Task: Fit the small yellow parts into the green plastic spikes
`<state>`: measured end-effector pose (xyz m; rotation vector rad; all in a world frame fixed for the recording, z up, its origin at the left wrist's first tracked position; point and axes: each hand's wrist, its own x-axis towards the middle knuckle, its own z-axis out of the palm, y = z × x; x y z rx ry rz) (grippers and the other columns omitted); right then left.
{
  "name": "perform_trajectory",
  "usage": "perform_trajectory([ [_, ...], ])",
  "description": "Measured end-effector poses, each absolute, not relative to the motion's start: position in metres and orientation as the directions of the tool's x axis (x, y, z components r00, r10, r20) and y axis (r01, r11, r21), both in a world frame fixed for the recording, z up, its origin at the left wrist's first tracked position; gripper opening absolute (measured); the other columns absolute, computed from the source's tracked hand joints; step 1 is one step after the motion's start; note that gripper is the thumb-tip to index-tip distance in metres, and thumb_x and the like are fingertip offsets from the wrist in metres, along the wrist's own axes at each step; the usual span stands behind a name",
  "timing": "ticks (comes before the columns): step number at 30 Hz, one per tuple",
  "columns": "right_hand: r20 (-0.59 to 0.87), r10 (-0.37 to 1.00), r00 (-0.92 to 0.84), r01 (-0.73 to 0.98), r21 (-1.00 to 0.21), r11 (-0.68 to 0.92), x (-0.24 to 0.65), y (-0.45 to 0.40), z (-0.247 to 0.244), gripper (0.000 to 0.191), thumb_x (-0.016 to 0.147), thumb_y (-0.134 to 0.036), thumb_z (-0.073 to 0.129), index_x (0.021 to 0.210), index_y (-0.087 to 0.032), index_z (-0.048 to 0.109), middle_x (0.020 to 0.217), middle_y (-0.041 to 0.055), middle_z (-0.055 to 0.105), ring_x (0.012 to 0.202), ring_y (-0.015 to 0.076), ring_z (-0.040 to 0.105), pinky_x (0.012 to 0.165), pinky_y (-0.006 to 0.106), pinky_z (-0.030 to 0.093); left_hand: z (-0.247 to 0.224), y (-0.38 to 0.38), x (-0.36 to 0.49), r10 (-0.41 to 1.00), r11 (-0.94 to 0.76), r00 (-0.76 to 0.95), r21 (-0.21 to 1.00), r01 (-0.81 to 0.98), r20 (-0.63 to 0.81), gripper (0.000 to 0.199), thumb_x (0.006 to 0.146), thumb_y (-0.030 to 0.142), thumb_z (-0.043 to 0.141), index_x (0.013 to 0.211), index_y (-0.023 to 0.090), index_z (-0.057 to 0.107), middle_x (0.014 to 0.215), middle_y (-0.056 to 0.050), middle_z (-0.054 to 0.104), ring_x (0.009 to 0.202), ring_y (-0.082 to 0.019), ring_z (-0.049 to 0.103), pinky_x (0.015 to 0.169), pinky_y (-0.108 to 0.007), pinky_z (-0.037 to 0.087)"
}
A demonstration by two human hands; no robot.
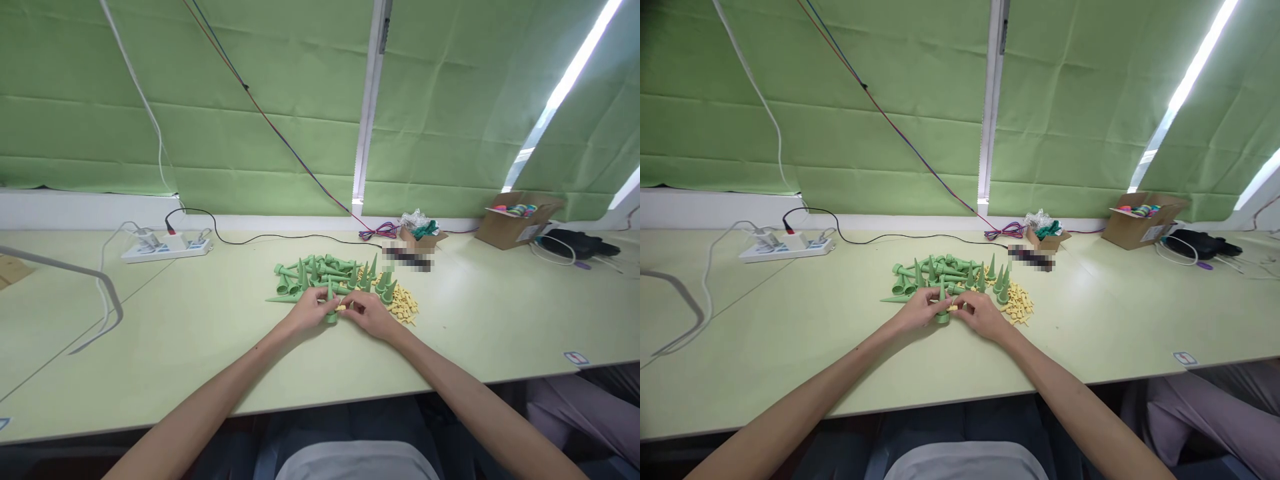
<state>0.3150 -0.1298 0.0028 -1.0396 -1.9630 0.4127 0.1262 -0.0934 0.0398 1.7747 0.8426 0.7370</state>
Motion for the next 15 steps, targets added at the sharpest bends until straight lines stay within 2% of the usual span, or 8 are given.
perform_trajectory([
  [6,0.534,0.785,-0.315,0.511,-0.602,0.614,0.3151,-0.1301,0.0036,0.016,0.089,-0.034,0.062,0.084,-0.019,0.066,0.069,0.0002,0.058,0.057,0.0126,0.047,0.057,0.025,0.038,0.0383,-0.0940,0.1257,0.790,-0.339,0.594,0.917,0.212,0.155,0.035,0.080,0.049,0.063,0.075,0.014,0.066,0.078,-0.007,0.065,0.074,-0.017,0.058,0.067,-0.028,0.043],
  [15,0.543,0.774,-0.326,0.515,-0.584,0.627,0.3152,-0.1292,0.0012,0.016,0.089,-0.033,0.061,0.082,-0.019,0.065,0.067,-0.0001,0.057,0.058,0.0133,0.048,0.057,0.025,0.037,0.0422,-0.0976,0.1253,0.782,-0.420,0.591,0.868,0.264,0.199,0.031,0.083,0.043,0.058,0.075,0.014,0.065,0.075,-0.005,0.064,0.067,-0.015,0.055,0.061,-0.026,0.041],
])
